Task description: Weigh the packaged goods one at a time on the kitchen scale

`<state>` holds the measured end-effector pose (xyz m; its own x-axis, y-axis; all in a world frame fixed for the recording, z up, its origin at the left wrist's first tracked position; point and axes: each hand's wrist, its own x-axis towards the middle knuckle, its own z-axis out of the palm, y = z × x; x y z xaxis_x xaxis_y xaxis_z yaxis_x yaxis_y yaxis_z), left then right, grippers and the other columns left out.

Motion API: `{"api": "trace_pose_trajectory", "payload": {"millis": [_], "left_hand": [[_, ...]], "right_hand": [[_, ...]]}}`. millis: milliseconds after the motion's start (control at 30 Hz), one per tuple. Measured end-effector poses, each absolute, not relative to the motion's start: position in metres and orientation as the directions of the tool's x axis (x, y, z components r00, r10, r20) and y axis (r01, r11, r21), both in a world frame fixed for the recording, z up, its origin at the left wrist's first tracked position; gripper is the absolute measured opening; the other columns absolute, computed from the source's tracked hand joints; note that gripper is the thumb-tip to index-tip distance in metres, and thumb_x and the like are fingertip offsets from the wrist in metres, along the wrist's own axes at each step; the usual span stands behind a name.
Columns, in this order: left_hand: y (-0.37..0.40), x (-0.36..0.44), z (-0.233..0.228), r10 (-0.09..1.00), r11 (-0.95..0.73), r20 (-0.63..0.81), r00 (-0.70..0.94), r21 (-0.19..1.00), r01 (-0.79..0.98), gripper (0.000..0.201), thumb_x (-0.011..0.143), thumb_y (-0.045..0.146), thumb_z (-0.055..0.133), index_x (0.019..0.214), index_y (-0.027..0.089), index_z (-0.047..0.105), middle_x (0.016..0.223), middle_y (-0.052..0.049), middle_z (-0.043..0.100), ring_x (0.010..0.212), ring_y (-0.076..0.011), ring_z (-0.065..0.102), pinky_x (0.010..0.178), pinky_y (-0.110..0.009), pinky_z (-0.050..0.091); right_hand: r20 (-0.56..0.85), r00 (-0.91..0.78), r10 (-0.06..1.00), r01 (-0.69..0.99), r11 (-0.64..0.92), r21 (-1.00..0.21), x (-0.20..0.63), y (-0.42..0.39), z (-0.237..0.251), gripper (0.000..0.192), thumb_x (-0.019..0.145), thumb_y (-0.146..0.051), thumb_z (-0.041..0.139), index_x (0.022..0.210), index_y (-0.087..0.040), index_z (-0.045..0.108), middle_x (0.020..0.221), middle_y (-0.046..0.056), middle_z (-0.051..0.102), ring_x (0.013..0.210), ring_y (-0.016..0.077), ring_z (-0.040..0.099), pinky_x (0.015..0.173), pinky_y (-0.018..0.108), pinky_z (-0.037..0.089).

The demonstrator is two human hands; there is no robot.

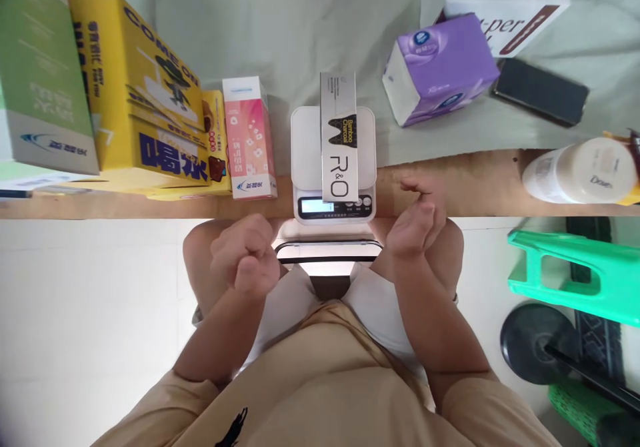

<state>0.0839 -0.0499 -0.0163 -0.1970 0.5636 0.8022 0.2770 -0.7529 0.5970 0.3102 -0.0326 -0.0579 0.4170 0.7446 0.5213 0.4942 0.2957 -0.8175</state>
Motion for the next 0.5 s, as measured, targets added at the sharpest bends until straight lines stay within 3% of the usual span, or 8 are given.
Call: {"api": "trace_pose_trajectory", "payload": {"millis": [67, 167, 233, 300, 400, 500], "left_hand": [[-0.051, 0.079, -0.016, 0.591, -0.722, 0.785, -0.187, 0.618, 0.312, 0.046, 0.108, 0.03, 0.048, 0.066, 0.021, 0.031, 0.047, 0.005, 0.027, 0.037, -0.0072, 0.024, 0.039, -0.028, 0.017], [-0.052, 0.079, -0.018, 0.641, -0.625, 0.739, -0.207, 0.66, 0.418, 0.042, 0.11, 0.031, 0.053, 0.07, 0.019, 0.047, 0.052, 0.003, 0.048, 0.044, -0.0073, 0.046, 0.045, -0.023, 0.035], [-0.052, 0.083, -0.02, 0.663, -0.596, 0.708, -0.244, 0.696, 0.399, 0.027, 0.109, 0.029, 0.058, 0.085, 0.019, 0.059, 0.068, 0.001, 0.066, 0.051, -0.007, 0.059, 0.051, -0.02, 0.046], [-0.052, 0.087, -0.022, 0.69, -0.584, 0.674, -0.263, 0.733, 0.349, 0.01, 0.106, 0.025, 0.065, 0.099, 0.019, 0.063, 0.082, 0.0, 0.075, 0.054, -0.0063, 0.066, 0.051, -0.017, 0.05], [-0.054, 0.09, -0.024, 0.743, -0.532, 0.632, -0.219, 0.757, 0.38, 0.01, 0.106, 0.025, 0.068, 0.098, 0.018, 0.068, 0.068, 0.004, 0.072, 0.051, -0.0053, 0.066, 0.051, -0.014, 0.049], [-0.053, 0.092, -0.024, 0.751, -0.521, 0.623, -0.219, 0.762, 0.385, 0.018, 0.111, 0.023, 0.057, 0.102, 0.018, 0.072, 0.061, 0.006, 0.067, 0.052, -0.0046, 0.066, 0.055, -0.013, 0.05]], "right_hand": [[0.558, 0.414, 0.719, 0.47, 0.355, -0.808, 0.309, -0.035, -0.06, 0.046, 0.106, -0.051, 0.032, 0.095, -0.024, 0.067, 0.089, 0.007, 0.066, 0.086, 0.0217, 0.066, 0.087, 0.044, 0.055], [0.574, 0.391, 0.719, 0.475, 0.377, -0.795, 0.304, -0.039, -0.063, 0.049, 0.105, -0.053, 0.029, 0.091, -0.024, 0.067, 0.085, 0.006, 0.063, 0.085, 0.0228, 0.066, 0.084, 0.044, 0.055], [0.575, 0.378, 0.726, 0.475, 0.382, -0.793, 0.301, -0.041, -0.064, 0.049, 0.105, -0.053, 0.029, 0.09, -0.025, 0.067, 0.084, 0.006, 0.062, 0.086, 0.0239, 0.066, 0.085, 0.046, 0.055], [0.563, 0.366, 0.741, 0.485, 0.365, -0.795, 0.3, -0.043, -0.064, 0.05, 0.105, -0.051, 0.027, 0.088, -0.026, 0.067, 0.083, 0.007, 0.06, 0.084, 0.024, 0.066, 0.085, 0.046, 0.055], [0.553, 0.343, 0.759, 0.496, 0.353, -0.793, 0.299, -0.045, -0.062, 0.051, 0.105, -0.048, 0.025, 0.087, -0.025, 0.068, 0.081, 0.008, 0.06, 0.081, 0.0238, 0.065, 0.083, 0.046, 0.056], [0.58, 0.321, 0.749, 0.463, 0.41, -0.786, 0.3, -0.045, -0.061, 0.047, 0.105, -0.045, 0.029, 0.09, -0.025, 0.069, 0.081, 0.007, 0.06, 0.08, 0.0233, 0.064, 0.082, 0.045, 0.054]]}}
